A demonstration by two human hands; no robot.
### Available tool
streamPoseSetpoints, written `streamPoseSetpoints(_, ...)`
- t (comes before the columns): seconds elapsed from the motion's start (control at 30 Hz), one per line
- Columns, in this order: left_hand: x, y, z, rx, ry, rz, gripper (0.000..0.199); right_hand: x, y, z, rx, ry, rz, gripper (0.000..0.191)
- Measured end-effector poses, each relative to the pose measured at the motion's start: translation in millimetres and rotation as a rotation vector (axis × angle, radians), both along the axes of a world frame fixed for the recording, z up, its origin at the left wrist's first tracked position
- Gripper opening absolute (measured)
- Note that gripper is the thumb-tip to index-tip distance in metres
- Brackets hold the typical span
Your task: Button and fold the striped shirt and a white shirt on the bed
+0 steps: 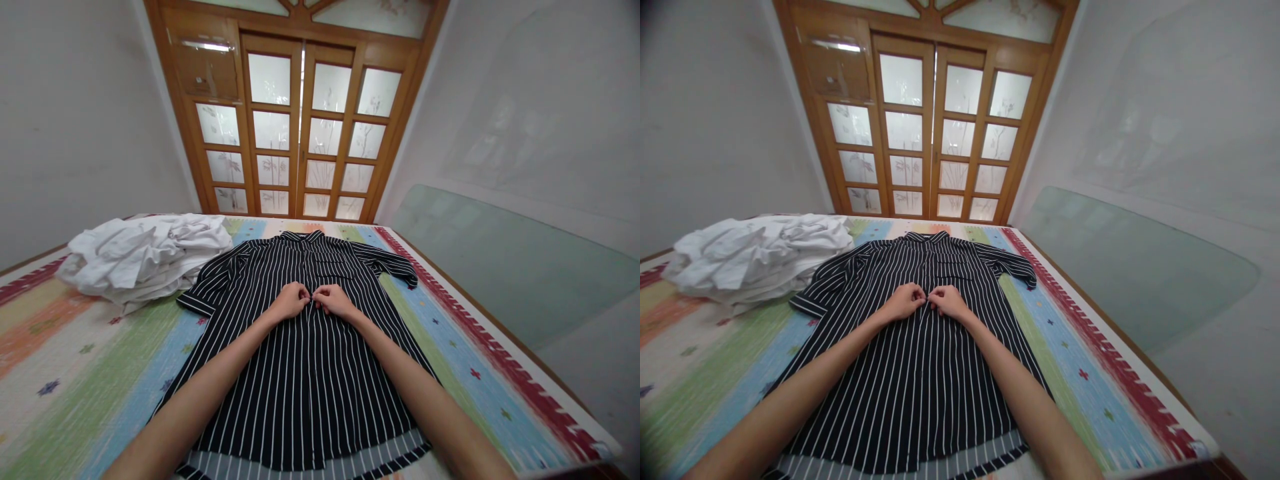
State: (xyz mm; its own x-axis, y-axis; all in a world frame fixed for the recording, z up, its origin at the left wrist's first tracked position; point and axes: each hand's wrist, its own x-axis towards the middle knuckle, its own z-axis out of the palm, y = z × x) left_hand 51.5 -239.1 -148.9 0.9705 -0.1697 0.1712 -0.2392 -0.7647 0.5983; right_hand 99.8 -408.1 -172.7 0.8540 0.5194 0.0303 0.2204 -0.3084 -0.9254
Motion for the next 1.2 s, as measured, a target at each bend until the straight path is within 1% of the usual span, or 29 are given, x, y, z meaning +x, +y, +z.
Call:
streamPoseSetpoints(0.13,0,2,-3.4,-0.144,0.016,0.014,0.012,-1,0,0.6,0.019,-0.001,0.011,0.012)
streamPoseSetpoints(0.27,3,3,-7.6,-0.249,0.023,0.03,0.009,-1,-1,0.6,0.036,0.008,0.02,0.014)
streamPoseSetpoints(0.4,4,3,-9.8,-0.371,0.082,0.063,0.007,-1,-2,0.0,0.056,0.018,0.03,0.011)
streamPoseSetpoints(0.5,3,2,-10.0,-0.47,0.151,0.082,0.007,-2,-2,-0.8,0.07,0.017,0.03,0.016)
streamPoseSetpoints(0.57,3,2,-9.5,-0.506,0.173,0.077,0.006,-2,-2,-0.9,0.084,0.012,0.027,0.019)
streamPoseSetpoints(0.77,3,2,-8.9,-0.569,0.188,0.092,0.01,-5,-2,1.5,0.086,-0.009,0.024,0.018)
streamPoseSetpoints(0.93,2,1,-11.1,-0.526,0.123,0.084,0.013,-7,-2,1.7,0.093,-0.04,0.024,0.016)
streamPoseSetpoints(1.2,4,1,-16.2,-0.509,0.114,0.088,0.01,-8,0,-0.4,0.101,-0.056,0.001,0.024)
